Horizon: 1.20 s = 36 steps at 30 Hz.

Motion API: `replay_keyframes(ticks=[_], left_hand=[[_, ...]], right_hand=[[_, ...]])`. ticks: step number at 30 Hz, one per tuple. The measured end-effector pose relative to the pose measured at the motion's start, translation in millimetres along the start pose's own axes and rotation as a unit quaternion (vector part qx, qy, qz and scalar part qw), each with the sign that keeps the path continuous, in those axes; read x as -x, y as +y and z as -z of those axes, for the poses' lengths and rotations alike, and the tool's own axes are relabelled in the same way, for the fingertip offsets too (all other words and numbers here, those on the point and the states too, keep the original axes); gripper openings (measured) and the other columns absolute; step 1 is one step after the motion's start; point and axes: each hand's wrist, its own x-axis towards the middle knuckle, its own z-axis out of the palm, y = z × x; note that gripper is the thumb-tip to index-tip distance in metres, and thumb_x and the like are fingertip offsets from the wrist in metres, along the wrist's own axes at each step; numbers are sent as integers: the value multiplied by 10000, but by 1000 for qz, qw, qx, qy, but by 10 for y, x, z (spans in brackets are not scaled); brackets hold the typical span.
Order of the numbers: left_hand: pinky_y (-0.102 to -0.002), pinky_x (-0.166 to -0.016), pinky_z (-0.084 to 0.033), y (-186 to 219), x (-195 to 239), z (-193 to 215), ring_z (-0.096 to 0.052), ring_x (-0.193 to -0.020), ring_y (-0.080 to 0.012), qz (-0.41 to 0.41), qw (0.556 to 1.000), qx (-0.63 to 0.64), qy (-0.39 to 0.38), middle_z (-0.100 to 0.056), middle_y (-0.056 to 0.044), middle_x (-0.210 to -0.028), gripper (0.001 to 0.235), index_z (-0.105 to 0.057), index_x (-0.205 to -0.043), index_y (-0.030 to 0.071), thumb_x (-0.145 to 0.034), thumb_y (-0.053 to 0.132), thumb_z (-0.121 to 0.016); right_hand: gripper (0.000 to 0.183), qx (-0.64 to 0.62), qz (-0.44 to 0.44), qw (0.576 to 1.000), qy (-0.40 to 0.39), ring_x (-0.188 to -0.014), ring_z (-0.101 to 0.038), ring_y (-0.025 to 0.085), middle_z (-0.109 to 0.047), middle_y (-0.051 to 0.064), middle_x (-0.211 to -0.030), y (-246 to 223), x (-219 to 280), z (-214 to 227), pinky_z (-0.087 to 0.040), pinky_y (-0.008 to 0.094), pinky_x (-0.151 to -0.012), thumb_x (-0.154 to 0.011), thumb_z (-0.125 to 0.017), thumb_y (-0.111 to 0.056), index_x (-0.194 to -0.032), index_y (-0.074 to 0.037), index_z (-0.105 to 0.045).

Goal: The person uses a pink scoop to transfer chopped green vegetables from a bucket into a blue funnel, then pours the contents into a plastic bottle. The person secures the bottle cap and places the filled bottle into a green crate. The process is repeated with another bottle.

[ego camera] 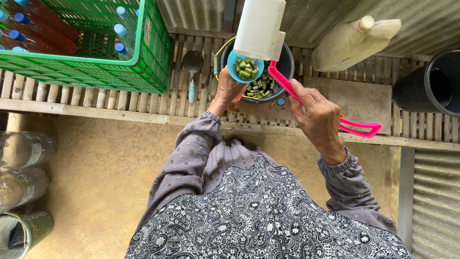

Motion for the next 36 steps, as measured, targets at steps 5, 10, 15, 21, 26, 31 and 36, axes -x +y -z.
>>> replay_keyframes(ticks=[5,10,15,21,26,31,36], left_hand=[[-357,-763,-622,42,-4,11,-771,-909,-237,18,1000,6,1,-769,-120,-992,311,-724,-1049,56,-837,253,-837],[-352,-781,-625,76,9,25,-774,-926,-214,7,999,42,-5,-770,-102,-1020,238,-772,-1041,93,-918,296,-788],[-342,-787,-627,94,15,36,-777,-932,-201,28,999,43,-5,-784,-82,-1011,271,-760,-1042,98,-921,340,-780],[-347,-792,-627,133,14,63,-776,-934,-203,14,999,36,-8,-790,-82,-1019,215,-768,-1051,103,-914,268,-785],[-348,-794,-626,136,26,80,-778,-939,-213,-5,999,33,1,-788,-98,-1027,215,-761,-1069,87,-903,216,-805],[-336,-767,-636,88,51,80,-787,-916,-225,-12,1000,18,4,-786,-104,-993,282,-735,-1052,61,-862,235,-850],[-345,-725,-616,77,113,106,-777,-866,-255,5,1000,-10,-1,-781,-99,-945,269,-719,-1028,53,-864,216,-855]], right_hand=[[424,20,7,1000,-12,-778,-732,244,-752,120,-1013,97,34,-95,-575,348,-637,-954,-794,-72,-1365,-94,-692],[408,12,4,1000,-22,-776,-741,216,-767,120,-1027,198,14,-273,-597,312,-637,-982,-774,-99,-1380,-95,-685],[390,-2,5,1000,-26,-776,-747,213,-771,124,-1018,249,33,-326,-607,302,-640,-997,-762,-107,-1379,-90,-681],[315,-190,-142,972,-8,-630,-671,133,-777,154,-1055,483,110,-369,-535,269,-463,-1040,-700,-74,-1352,-47,-673],[366,-136,-236,958,-91,-552,-556,97,-718,102,-909,949,166,-796,-469,262,-416,-1070,-594,-161,-1417,-44,-609],[339,-58,-304,883,-353,-463,-507,151,-643,66,-739,1347,304,-1745,-454,337,-395,-1070,-473,-283,-1279,-70,-634],[162,39,-147,936,-318,-585,-624,312,-658,169,-763,1565,505,-2591,-518,462,-511,-1003,-512,-133,-1007,-10,-617]])
